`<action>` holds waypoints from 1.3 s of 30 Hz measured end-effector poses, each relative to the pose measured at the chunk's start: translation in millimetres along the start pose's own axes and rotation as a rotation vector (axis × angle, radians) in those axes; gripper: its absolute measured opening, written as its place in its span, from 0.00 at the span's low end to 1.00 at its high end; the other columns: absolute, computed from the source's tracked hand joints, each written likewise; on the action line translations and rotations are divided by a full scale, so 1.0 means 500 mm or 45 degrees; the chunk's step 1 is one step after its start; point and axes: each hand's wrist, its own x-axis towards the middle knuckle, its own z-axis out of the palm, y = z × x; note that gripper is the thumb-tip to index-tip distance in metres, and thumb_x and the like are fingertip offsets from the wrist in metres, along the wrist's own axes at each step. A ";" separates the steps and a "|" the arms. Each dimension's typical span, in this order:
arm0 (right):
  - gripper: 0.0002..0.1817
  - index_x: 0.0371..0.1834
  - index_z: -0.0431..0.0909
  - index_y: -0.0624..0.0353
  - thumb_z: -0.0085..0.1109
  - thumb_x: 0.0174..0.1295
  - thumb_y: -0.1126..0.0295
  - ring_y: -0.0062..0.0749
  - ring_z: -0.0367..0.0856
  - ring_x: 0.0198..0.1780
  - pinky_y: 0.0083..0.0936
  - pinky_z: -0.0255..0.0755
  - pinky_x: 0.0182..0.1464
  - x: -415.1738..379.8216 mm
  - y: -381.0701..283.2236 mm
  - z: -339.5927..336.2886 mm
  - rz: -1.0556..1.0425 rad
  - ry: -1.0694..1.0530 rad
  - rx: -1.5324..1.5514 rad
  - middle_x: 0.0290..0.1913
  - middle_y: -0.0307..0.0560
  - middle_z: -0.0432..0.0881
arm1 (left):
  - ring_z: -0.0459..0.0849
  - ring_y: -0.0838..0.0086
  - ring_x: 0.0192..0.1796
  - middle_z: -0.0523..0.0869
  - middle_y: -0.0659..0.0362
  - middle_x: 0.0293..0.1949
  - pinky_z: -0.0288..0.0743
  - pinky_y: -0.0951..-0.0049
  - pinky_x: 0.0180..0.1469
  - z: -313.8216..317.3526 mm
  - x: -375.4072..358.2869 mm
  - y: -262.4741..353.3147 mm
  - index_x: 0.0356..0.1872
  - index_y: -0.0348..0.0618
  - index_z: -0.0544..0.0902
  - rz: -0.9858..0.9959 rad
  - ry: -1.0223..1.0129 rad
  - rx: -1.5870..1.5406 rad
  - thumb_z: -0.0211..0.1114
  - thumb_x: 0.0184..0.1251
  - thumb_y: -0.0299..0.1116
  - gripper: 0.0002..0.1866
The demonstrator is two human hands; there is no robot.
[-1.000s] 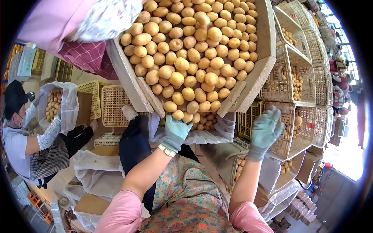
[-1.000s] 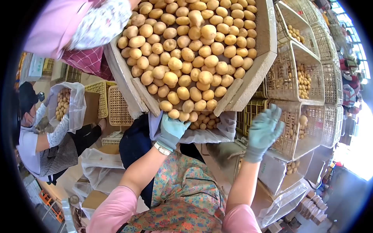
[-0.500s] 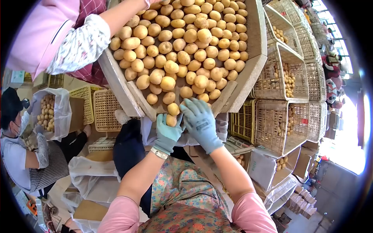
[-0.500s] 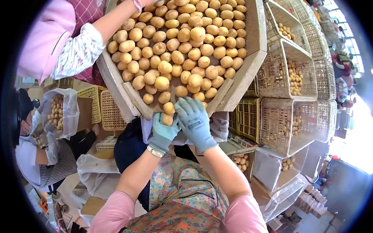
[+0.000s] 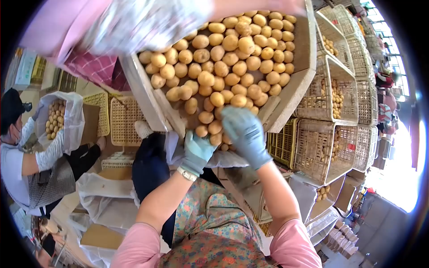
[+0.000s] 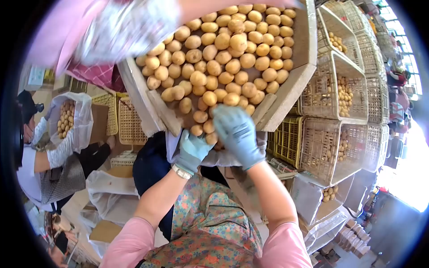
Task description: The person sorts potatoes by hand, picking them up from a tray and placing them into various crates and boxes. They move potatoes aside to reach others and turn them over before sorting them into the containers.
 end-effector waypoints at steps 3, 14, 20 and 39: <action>0.18 0.61 0.85 0.57 0.65 0.69 0.69 0.50 0.84 0.61 0.44 0.74 0.67 0.055 0.003 -0.037 0.094 0.268 -0.024 0.63 0.51 0.86 | 0.64 0.56 0.83 0.68 0.53 0.81 0.55 0.45 0.84 -0.032 -0.006 -0.047 0.80 0.51 0.68 -0.093 -0.046 -0.975 0.47 0.80 0.58 0.35; 0.20 0.58 0.84 0.55 0.67 0.60 0.73 0.48 0.81 0.65 0.46 0.74 0.70 -0.075 -0.018 -0.002 0.056 0.090 -0.097 0.63 0.47 0.84 | 0.66 0.55 0.82 0.75 0.56 0.75 0.55 0.37 0.83 0.037 -0.014 0.029 0.77 0.53 0.71 -0.204 -0.007 -1.114 0.41 0.86 0.53 0.28; 0.18 0.57 0.85 0.54 0.68 0.62 0.70 0.47 0.85 0.59 0.45 0.76 0.66 -0.126 -0.090 0.038 0.147 0.043 0.157 0.58 0.47 0.87 | 0.68 0.52 0.80 0.72 0.51 0.76 0.62 0.39 0.82 0.060 -0.013 0.044 0.77 0.45 0.69 -0.571 0.125 -2.030 0.46 0.83 0.56 0.32; 0.32 0.75 0.74 0.45 0.64 0.66 0.58 0.48 0.67 0.79 0.59 0.60 0.80 -0.011 -0.080 0.122 -0.208 -0.081 -0.170 0.76 0.43 0.74 | 0.71 0.67 0.77 0.78 0.57 0.72 0.63 0.54 0.80 -0.041 -0.018 -0.049 0.76 0.53 0.71 0.112 0.084 -0.118 0.44 0.88 0.52 0.26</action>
